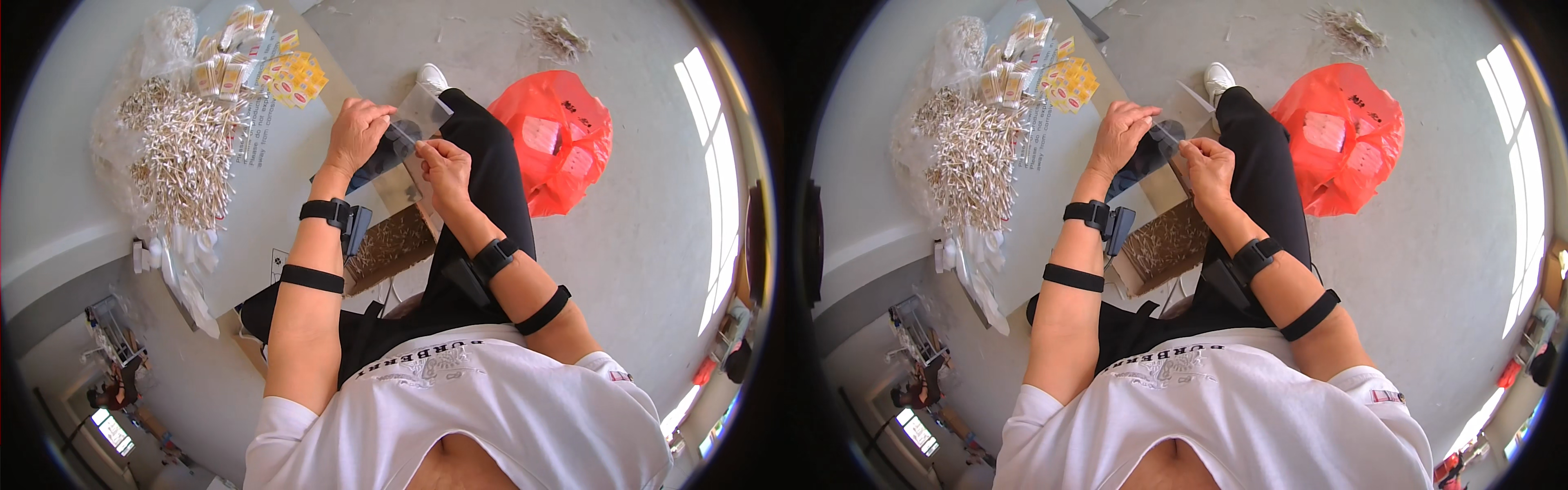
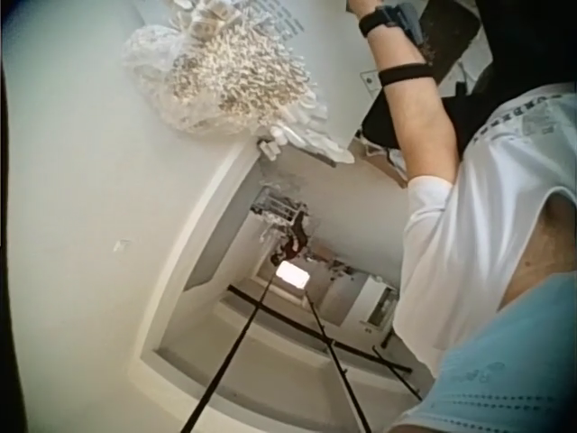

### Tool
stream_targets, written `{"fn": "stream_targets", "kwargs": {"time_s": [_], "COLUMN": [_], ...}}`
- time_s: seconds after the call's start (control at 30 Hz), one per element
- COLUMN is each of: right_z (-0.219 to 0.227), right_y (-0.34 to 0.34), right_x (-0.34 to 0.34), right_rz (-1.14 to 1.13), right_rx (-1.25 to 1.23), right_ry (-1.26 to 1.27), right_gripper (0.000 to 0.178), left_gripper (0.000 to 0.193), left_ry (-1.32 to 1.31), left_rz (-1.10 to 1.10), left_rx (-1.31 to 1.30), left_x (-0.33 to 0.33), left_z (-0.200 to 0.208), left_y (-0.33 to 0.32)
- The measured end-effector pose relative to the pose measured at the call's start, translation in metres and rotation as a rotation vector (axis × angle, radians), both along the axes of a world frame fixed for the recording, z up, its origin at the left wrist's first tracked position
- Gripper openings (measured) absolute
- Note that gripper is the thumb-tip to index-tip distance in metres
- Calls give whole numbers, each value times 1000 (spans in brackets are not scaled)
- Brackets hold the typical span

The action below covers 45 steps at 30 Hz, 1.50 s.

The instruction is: The person is sorting and packaging cotton swabs into small plastic containers.

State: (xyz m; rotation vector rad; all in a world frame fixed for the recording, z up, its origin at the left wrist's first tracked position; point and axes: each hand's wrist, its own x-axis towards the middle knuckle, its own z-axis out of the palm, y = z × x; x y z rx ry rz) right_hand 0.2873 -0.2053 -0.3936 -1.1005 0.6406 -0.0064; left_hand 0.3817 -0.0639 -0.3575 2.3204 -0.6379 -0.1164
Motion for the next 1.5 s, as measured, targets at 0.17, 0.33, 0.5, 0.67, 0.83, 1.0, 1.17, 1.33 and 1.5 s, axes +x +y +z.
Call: {"fn": "stream_targets", "kwargs": {"time_s": [0.17, 0.33, 0.5, 0.67, 0.83, 1.0, 1.17, 1.33, 1.5], "right_z": [-2, 1, 2, 4, -14, -11, -14, -21, 4], "right_y": [2, 0, 6, 14, 30, 47, 41, 32, 26], "right_x": [-1, -1, -3, -5, -9, -11, -10, -17, -33], "right_rz": [20, 9, -7, 68, 125, 113, 134, 166, 149], "right_rx": [-36, 65, 20, -60, -412, -637, -562, -668, -401], "right_ry": [-2, 37, 9, 4, -32, -72, -53, -93, -182], "right_gripper": [8, 7, 6, 11, 17, 16, 17, 20, 15], "left_gripper": [12, 6, 5, 7, 9, 10, 13, 14, 28], "left_ry": [25, -120, -111, -59, -60, -75, -133, -184, -331], "left_rz": [62, 98, 51, -13, -73, -86, -21, 184, 558], "left_rx": [143, 242, 238, 309, 486, 598, 592, 337, 79], "left_x": [2, 1, 4, 5, 1, -4, -9, -24, -66], "left_z": [1, -4, -6, 3, 15, 22, 16, 15, -2], "left_y": [-12, -13, -4, 8, 15, 21, 17, 24, 98]}}
